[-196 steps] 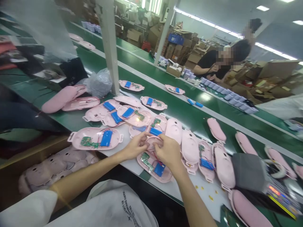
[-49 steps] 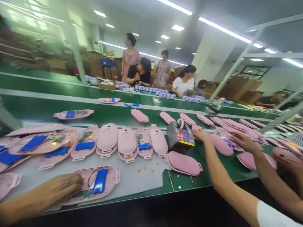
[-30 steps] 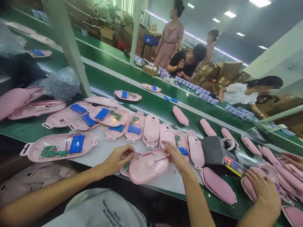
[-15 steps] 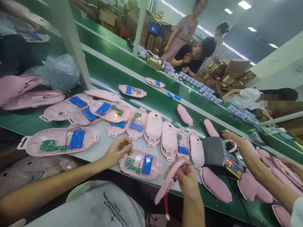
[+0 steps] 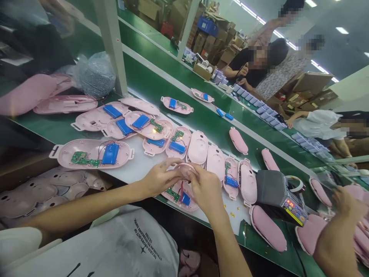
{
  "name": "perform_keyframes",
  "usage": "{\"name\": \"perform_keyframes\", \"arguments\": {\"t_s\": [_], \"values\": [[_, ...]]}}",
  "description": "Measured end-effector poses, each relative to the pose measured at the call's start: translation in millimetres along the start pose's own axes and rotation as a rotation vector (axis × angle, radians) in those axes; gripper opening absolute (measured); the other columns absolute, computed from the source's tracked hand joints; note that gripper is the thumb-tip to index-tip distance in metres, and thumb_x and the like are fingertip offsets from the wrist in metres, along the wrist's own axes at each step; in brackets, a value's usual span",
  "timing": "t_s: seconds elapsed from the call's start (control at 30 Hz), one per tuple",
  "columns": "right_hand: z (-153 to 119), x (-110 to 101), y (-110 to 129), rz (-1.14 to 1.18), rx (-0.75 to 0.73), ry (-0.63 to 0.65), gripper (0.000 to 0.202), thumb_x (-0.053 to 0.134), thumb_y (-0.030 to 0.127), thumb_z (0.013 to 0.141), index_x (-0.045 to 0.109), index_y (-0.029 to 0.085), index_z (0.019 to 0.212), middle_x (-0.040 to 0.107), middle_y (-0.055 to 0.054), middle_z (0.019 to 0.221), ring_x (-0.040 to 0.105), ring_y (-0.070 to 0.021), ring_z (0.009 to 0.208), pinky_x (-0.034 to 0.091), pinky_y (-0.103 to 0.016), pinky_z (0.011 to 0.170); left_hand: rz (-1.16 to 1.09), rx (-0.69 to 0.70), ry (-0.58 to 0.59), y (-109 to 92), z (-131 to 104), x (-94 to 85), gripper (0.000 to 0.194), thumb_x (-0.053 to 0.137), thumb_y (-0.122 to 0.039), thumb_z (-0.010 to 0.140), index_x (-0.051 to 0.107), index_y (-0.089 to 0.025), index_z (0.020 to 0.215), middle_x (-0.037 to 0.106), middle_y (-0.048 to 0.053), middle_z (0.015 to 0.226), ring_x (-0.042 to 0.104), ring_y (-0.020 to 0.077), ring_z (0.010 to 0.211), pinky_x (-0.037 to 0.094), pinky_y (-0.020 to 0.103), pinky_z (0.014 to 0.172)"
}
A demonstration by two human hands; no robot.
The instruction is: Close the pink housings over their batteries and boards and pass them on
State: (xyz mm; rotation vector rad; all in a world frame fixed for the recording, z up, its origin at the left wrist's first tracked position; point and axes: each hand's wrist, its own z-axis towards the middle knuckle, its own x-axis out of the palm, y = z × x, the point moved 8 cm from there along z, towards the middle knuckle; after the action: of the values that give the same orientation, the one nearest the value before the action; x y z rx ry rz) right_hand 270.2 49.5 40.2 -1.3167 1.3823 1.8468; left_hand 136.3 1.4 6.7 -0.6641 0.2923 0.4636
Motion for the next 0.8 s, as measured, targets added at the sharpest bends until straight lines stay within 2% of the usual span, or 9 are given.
{"name": "perform_keyframes", "arguments": {"t_s": [0.1,0.17,0.3,0.4,0.5,0.57,0.63,0.7,0.8], "values": [[3,1,0,-0.047,0.003,-0.009,0.034,0.045,0.036,0.094,0.071,0.025,0.114,0.075,-0.004,0.091,0.068,-0.0234,0.081,0.044,-0.03,0.071,-0.109,-0.119,0.08,10,1,4.7,0.012,0.06,-0.021,0.096,0.072,-0.019,0.095,0.059,0.01,0.127,0.064,0.0208,0.11,0.057,0.034,0.094],[6,5,0,-0.077,-0.004,0.001,0.033,0.046,0.036,0.092,0.071,0.023,0.109,0.074,-0.005,0.089,0.066,-0.024,0.079,0.043,-0.03,0.068,-0.206,-0.202,0.086,17,2,5.1,0.011,0.063,-0.021,0.094,0.072,-0.018,0.09,0.06,0.01,0.124,0.066,0.0195,0.104,0.059,0.032,0.089],[12,10,1,-0.061,-0.012,-0.005,0.026,0.053,0.039,0.087,0.07,0.023,0.097,0.071,-0.003,0.08,0.062,-0.0213,0.068,0.041,-0.028,0.062,-0.291,-0.267,-0.039,28,-1,0.7,0.01,0.062,-0.017,0.092,0.072,-0.017,0.091,0.065,0.009,0.113,0.068,0.0146,0.084,0.059,0.025,0.071],[15,13,4,-0.002,-0.014,0.004,0.028,0.054,0.046,0.087,0.069,0.023,0.093,0.07,-0.003,0.078,0.062,-0.0204,0.067,0.041,-0.028,0.062,-0.345,-0.3,-0.081,31,-8,3.7,0.013,0.058,-0.018,0.094,0.07,-0.018,0.09,0.068,0.008,0.107,0.069,0.0152,0.085,0.058,0.024,0.07],[17,16,4,0.006,-0.005,0.006,0.03,0.055,0.049,0.087,0.068,0.022,0.089,0.07,-0.003,0.077,0.062,-0.0211,0.068,0.042,-0.028,0.064,-0.516,-0.535,-0.094,46,-19,12.0,0.011,0.063,-0.029,0.093,0.062,-0.018,0.096,0.068,0.007,0.105,0.071,0.0161,0.081,0.059,0.025,0.066],[17,18,2,-0.017,-0.01,0.0,0.029,0.056,0.047,0.086,0.068,0.021,0.086,0.069,-0.003,0.074,0.061,-0.0209,0.066,0.041,-0.029,0.062,-0.63,-0.709,-0.102,55,-27,17.0,0.028,0.07,-0.036,0.087,0.053,-0.018,0.102,0.066,0.006,0.105,0.07,0.0138,0.069,0.057,0.022,0.057],[17,20,0,-0.038,-0.029,-0.011,0.026,0.055,0.044,0.086,0.067,0.021,0.086,0.067,-0.003,0.07,0.06,-0.0201,0.062,0.04,-0.028,0.06,-0.674,-0.772,-0.091,58,-28,17.0,0.039,0.073,-0.04,0.083,0.049,-0.019,0.106,0.063,0.006,0.106,0.067,0.0117,0.063,0.054,0.021,0.053],[17,20,0,-0.058,-0.069,-0.024,0.024,0.054,0.04,0.086,0.067,0.02,0.088,0.066,-0.002,0.068,0.059,-0.0191,0.057,0.04,-0.028,0.057,-0.678,-0.747,-0.031,57,-21,14.9,0.039,0.071,-0.04,0.083,0.051,-0.018,0.109,0.063,0.006,0.103,0.066,0.012,0.064,0.053,0.021,0.055],[19,21,11,-0.108,-0.187,0.005,0.025,0.053,0.031,0.087,0.067,0.018,0.102,0.072,-0.005,0.082,0.065,-0.0203,0.066,0.046,-0.028,0.064,-0.641,-0.653,0.201,50,-10,17.3,0.028,0.061,-0.04,0.088,0.059,-0.015,0.101,0.064,0.003,0.085,0.062,0.0143,0.069,0.05,0.022,0.06]]}}
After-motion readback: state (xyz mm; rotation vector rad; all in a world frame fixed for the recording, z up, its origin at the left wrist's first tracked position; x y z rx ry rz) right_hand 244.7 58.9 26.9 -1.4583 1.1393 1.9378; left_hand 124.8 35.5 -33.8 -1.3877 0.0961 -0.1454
